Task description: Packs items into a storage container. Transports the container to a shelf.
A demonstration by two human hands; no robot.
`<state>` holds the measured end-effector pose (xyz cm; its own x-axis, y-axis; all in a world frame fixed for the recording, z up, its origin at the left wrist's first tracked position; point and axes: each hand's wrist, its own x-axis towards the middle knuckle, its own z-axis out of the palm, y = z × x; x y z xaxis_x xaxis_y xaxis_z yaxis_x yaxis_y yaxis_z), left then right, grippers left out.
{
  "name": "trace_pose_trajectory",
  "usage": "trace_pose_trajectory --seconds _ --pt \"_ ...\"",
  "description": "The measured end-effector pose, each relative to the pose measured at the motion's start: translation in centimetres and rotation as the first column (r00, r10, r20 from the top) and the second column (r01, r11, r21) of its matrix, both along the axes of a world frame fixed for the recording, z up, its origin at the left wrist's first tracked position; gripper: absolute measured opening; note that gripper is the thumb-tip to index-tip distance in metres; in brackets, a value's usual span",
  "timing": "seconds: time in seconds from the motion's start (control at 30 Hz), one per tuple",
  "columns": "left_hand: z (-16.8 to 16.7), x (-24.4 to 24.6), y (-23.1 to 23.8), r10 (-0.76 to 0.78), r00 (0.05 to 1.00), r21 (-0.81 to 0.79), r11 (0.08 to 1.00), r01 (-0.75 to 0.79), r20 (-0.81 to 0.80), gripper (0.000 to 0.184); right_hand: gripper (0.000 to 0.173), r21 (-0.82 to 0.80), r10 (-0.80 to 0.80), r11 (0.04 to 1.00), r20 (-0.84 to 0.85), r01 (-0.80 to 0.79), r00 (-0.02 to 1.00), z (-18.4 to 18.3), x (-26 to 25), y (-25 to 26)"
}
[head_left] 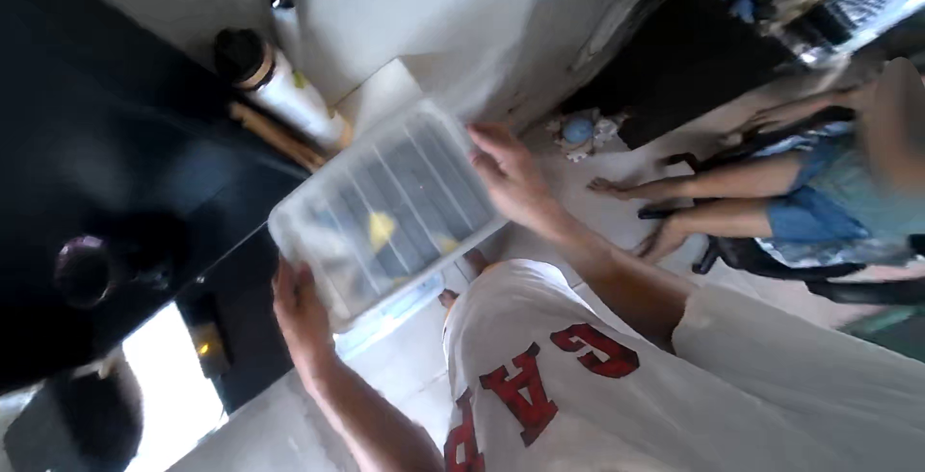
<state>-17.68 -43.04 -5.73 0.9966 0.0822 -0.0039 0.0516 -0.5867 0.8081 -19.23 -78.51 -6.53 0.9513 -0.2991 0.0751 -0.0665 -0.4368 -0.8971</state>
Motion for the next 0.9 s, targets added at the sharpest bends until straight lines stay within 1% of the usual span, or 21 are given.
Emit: trace_pose_trajectory --seconds 0.07,0.13,0.17,0.2,0.27,0.33,0.37,0.4,0.43,0.47,0.5,0.53,0.6,0.63,0.67,0.7,0.73,0.77,0.83,0.9 --pt "0.3 0.1 -0.9 0.010 0.998 -0.033 0.999 -0.012 -0.059 0.053 0.043 -0.003 -0.024 1.000 -0.008 0.024 1.000 -0.5 0.1 0.1" --pt "0.8 0.1 -1.6 0.034 0.992 -0.074 0.996 -0.043 -0.123 0.056 0.044 0.055 -0.032 0.998 -0.036 0.034 0.999 -0.9 0.3 0.2" --pt "0.8 0.0 -1.8 0.051 0.988 -0.109 0.992 -0.067 -0.144 0.056 0.046 0.115 -0.029 0.993 -0.056 0.036 0.998 -0.9 0.4 0.1" --pt "0.8 -0.1 -2.1 0.072 0.983 -0.180 0.978 -0.103 -0.168 0.054 0.048 0.211 -0.025 0.977 -0.094 0.044 0.995 -0.7 0.3 0.0" --pt "0.9 -0.3 -3.2 0.134 0.966 -0.357 0.911 -0.208 -0.220 0.048 0.061 0.439 -0.002 0.894 -0.204 0.093 0.979 -0.4 0.1 -0.5" --pt "0.4 -0.3 -3.1 0.081 0.969 -0.517 0.834 -0.194 -0.233 0.044 0.074 0.578 0.049 0.808 -0.260 0.115 0.964 -1.4 -0.1 -1.7" --pt "-0.3 -0.1 -2.2 0.054 0.971 -0.547 0.818 -0.176 -0.232 0.044 0.072 0.612 0.081 0.784 -0.268 0.105 0.960 -2.2 -0.4 -2.2" --pt "-1.6 0.5 -0.5 0.023 0.973 -0.561 0.814 -0.151 -0.230 0.045 0.065 0.631 0.121 0.772 -0.258 0.072 0.959 -2.8 -0.4 -2.8" --pt "-2.7 1.1 1.1 -0.014 0.973 -0.561 0.819 -0.121 -0.229 0.045 0.054 0.639 0.158 0.769 -0.239 0.033 0.958 -3.1 -0.2 -3.2" --pt "-3.3 1.6 2.1 -0.036 0.972 -0.555 0.826 -0.102 -0.233 0.046 0.050 0.642 0.190 0.767 -0.228 0.001 0.955 -3.4 0.2 -3.5" --pt "-3.6 1.9 2.6 -0.035 0.970 -0.536 0.838 -0.102 -0.240 0.046 0.047 0.635 0.193 0.773 -0.229 -0.004 0.954 -3.5 0.7 -3.6" --pt "-3.5 2.1 2.7 0.000 0.969 -0.491 0.862 -0.125 -0.247 0.046 0.048 0.617 0.170 0.787 -0.239 0.014 0.956 -3.2 1.0 -3.7" --pt "-2.3 2.1 1.4 0.146 0.970 -0.321 0.925 -0.204 -0.196 0.043 0.055 0.554 0.075 0.830 -0.230 0.068 0.970 -1.8 1.0 -3.8" --pt "-1.2 1.7 -0.1 0.202 0.969 -0.214 0.950 -0.230 -0.144 0.044 0.055 0.488 0.012 0.870 -0.179 0.078 0.984 -1.3 0.7 -3.5" --pt "0.0 1.2 -1.5 0.229 0.969 -0.129 0.962 -0.239 -0.090 0.048 0.053 0.426 -0.025 0.902 -0.115 0.072 0.993 -0.9 0.2 -3.1" --pt "1.0 0.7 -2.3 0.233 0.972 -0.076 0.969 -0.236 -0.043 0.053 0.051 0.387 -0.031 0.920 -0.069 0.055 0.997 -0.6 -0.2 -2.5" --pt "1.7 0.4 -2.5 0.222 0.975 -0.046 0.974 -0.221 0.001 0.054 0.052 0.377 -0.023 0.925 -0.057 0.043 0.998 -0.5 -0.6 -1.8" --pt "2.2 0.3 -2.5 0.199 0.980 -0.040 0.980 -0.197 0.031 0.051 0.054 0.376 -0.005 0.926 -0.068 0.031 0.998 -0.4 -1.0 -1.1" --pt "2.5 0.4 -2.4 0.174 0.984 -0.082 0.982 -0.170 0.042 0.046 0.067 0.345 0.033 0.939 -0.088 0.000 0.996 -0.4 -0.9 -0.3" --pt "1.7 0.0 -2.5 0.182 0.983 -0.138 0.974 -0.180 0.006 0.052 0.078 0.249 0.063 0.968 -0.081 -0.041 0.995 -0.9 -0.8 0.0"
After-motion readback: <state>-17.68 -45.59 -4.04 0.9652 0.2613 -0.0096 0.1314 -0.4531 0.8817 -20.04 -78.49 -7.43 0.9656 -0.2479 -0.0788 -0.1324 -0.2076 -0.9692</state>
